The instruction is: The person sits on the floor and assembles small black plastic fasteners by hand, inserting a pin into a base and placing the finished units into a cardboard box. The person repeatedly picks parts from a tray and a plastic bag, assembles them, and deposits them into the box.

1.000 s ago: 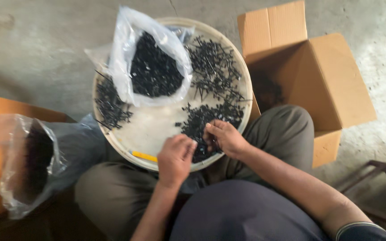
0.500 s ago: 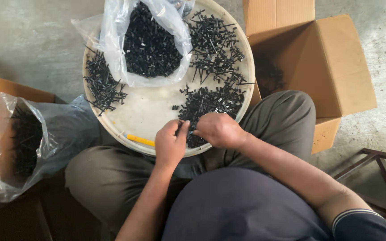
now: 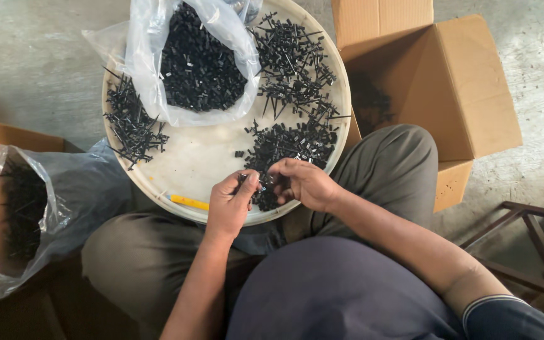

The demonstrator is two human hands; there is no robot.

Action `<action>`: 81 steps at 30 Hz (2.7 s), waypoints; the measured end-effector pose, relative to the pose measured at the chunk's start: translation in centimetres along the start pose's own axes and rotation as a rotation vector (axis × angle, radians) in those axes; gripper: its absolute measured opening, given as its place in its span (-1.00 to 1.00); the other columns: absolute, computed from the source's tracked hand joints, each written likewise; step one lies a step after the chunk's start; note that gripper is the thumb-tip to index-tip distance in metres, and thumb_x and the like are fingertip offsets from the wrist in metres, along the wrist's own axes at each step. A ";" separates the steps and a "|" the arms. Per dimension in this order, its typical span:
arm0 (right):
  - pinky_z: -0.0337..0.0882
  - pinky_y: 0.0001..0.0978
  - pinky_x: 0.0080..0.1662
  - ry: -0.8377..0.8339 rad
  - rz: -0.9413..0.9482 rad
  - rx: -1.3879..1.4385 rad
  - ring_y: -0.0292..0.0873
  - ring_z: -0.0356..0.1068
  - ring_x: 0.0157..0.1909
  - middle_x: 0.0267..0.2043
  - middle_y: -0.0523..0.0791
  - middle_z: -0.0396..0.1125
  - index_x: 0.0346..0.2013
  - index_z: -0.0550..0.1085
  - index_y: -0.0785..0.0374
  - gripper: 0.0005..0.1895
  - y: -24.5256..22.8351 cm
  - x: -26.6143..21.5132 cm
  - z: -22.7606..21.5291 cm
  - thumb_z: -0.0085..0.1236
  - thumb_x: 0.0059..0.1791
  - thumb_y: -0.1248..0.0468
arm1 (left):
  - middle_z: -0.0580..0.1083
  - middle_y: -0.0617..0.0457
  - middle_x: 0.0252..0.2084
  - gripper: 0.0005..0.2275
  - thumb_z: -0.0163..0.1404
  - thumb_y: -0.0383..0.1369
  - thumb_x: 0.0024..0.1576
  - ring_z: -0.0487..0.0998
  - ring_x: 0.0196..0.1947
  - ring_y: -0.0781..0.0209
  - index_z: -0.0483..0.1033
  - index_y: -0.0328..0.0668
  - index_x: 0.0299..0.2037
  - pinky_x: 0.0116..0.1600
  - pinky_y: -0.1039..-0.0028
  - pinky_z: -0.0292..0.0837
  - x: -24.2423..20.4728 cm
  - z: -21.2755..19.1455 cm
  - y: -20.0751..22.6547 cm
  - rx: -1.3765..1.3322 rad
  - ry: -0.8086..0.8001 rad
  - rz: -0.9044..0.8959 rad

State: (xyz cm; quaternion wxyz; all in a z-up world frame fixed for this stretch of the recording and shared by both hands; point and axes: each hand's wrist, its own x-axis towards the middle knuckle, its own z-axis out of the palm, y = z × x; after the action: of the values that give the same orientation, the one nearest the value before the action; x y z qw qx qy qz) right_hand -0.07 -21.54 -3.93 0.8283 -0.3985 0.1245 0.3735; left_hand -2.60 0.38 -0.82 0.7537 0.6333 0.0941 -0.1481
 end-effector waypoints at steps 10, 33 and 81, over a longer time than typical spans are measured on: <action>0.44 -0.30 -0.26 -0.004 -0.085 -0.168 -0.27 0.40 -0.17 -0.14 -0.14 0.39 -0.03 0.44 0.27 -0.80 0.2 0.3 0.4 0.07 0.14 0.21 | 0.56 0.01 -0.23 -0.82 0.06 -0.29 0.27 0.53 -0.19 0.05 0.59 -0.25 -0.14 -0.06 0.38 0.43 0.0 0.0 0.0 0.501 -0.044 0.480; 0.28 -0.48 -0.41 0.088 -0.132 -0.617 -0.35 0.27 -0.49 -0.48 -0.19 0.30 -0.32 0.47 0.31 -0.75 -0.9 0.0 0.6 0.15 0.11 0.17 | 0.52 0.01 -0.17 -0.95 0.03 -0.44 0.25 0.50 -0.14 -0.07 0.47 -0.24 -0.17 -0.07 0.25 0.44 -0.7 1.2 2.9 0.671 -0.088 0.659; 0.41 -0.32 -0.28 0.236 -0.550 -1.535 -0.22 0.41 -0.41 -0.39 -0.11 0.43 -0.19 0.59 0.22 -0.77 -8.8 2.2 1.0 0.28 -0.07 0.18 | 0.54 0.10 -0.23 -0.91 0.04 -0.42 0.20 0.60 -0.26 0.26 0.54 -0.06 -0.14 -0.37 0.40 0.55 1.6 -2.4 -0.1 -0.498 0.007 -0.018</action>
State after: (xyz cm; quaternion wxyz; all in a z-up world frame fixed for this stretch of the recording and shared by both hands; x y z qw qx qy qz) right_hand 7.72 -23.20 0.61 0.3689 -0.9067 -0.1812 0.0942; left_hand -1.01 2.52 -1.86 0.8849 0.4275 0.1358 -0.1250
